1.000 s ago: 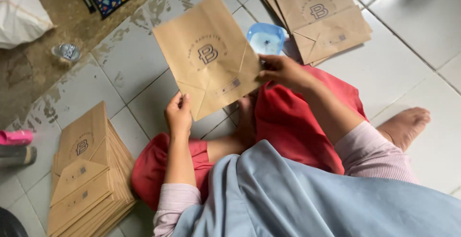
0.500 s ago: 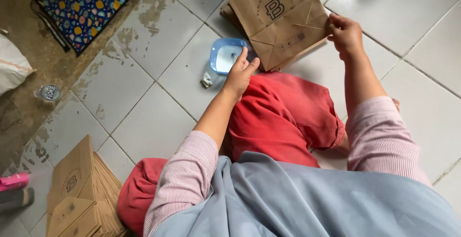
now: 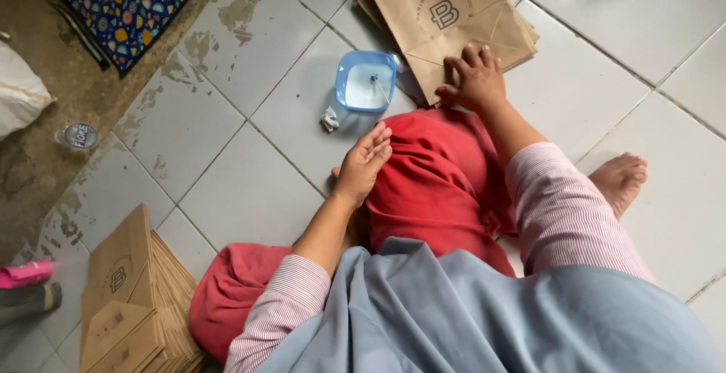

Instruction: The person sits on the floor and assembles flat paper bags by folding the bottom flaps and applying glue with a brush to seal them. They repeatedly pick up a flat bag, fold it into shape, apply adhesive to the seams, and press the flaps together to form a finished bag.

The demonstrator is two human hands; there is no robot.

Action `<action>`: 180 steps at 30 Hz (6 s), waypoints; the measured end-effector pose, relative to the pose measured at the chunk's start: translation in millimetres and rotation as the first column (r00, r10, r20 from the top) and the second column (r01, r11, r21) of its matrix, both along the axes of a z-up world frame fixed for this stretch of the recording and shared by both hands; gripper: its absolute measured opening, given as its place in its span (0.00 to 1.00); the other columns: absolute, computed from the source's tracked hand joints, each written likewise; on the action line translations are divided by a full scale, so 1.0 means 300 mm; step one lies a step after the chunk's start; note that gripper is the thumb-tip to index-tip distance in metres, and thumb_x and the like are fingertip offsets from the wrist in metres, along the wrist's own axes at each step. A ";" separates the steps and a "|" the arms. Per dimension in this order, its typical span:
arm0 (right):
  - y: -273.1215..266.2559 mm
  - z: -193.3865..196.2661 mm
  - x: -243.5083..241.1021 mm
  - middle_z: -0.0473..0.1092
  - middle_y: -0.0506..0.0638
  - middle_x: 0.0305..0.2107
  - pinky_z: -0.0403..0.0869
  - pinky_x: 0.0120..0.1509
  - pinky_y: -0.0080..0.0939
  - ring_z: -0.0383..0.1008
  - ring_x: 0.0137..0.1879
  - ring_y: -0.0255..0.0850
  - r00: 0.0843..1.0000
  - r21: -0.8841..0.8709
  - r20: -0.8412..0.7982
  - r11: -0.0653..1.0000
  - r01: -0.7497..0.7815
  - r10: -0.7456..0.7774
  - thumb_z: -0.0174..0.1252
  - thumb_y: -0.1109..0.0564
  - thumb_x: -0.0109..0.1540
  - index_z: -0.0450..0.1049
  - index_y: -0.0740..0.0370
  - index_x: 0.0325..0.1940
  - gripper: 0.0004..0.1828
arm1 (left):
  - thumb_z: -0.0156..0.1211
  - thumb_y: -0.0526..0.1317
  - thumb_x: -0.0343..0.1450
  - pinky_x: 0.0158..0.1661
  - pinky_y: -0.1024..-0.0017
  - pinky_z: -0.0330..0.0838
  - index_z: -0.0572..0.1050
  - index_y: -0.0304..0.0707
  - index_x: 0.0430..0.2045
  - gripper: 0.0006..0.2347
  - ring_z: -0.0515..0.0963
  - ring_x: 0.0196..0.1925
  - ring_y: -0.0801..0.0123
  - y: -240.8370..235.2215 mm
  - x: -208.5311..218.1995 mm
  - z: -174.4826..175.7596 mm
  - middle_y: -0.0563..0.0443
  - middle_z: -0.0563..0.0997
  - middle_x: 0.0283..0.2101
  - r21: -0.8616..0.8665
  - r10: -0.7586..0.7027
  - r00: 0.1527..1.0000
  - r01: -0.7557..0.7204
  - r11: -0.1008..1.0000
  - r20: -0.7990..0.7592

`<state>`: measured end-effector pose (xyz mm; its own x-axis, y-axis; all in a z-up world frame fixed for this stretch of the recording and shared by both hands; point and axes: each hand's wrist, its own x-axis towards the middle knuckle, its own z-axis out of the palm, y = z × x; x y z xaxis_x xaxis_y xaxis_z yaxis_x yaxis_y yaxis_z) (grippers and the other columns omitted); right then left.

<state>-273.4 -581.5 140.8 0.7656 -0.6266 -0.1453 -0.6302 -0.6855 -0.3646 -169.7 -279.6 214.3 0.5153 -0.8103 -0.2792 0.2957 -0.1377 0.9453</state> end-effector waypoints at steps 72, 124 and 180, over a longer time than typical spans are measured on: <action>0.999 0.104 0.535 0.73 0.46 0.36 0.83 0.53 0.40 0.81 0.44 0.37 0.961 0.951 0.082 0.309 0.003 -0.263 0.58 0.66 0.65 0.69 0.56 0.54 0.15 | 0.64 0.42 0.67 0.51 0.64 0.81 0.80 0.58 0.50 0.16 0.85 0.50 0.65 0.992 0.323 -0.148 0.57 0.87 0.42 0.349 0.288 0.822 -0.488 0.800 0.491; 1.178 0.007 0.722 0.49 0.58 0.74 0.73 0.67 0.57 0.59 0.74 0.59 0.832 -0.027 -0.285 0.863 -0.504 0.477 0.66 0.30 0.56 0.54 0.41 0.78 0.51 | 0.71 0.62 0.57 0.65 0.50 0.60 0.58 0.52 0.72 0.46 0.58 0.72 0.42 0.787 0.519 -0.184 0.44 0.58 0.70 0.741 -0.288 0.698 -0.520 0.425 0.656; 0.979 0.008 0.656 0.77 0.49 0.46 0.78 0.54 0.57 0.79 0.53 0.51 0.837 0.067 0.293 0.863 -0.501 0.463 0.59 0.58 0.65 0.72 0.44 0.59 0.19 | 0.65 0.32 0.67 0.67 0.38 0.57 0.81 0.38 0.43 0.11 0.63 0.74 0.46 0.748 0.393 -0.203 0.35 0.68 0.68 0.161 -0.165 0.067 -0.737 0.657 0.984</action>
<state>-76.7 -287.9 143.2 0.9868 -0.1564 0.0433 -0.1029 -0.8093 -0.5783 -51.8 -55.1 153.4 0.8195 -0.4121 0.3982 -0.5148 -0.8347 0.1955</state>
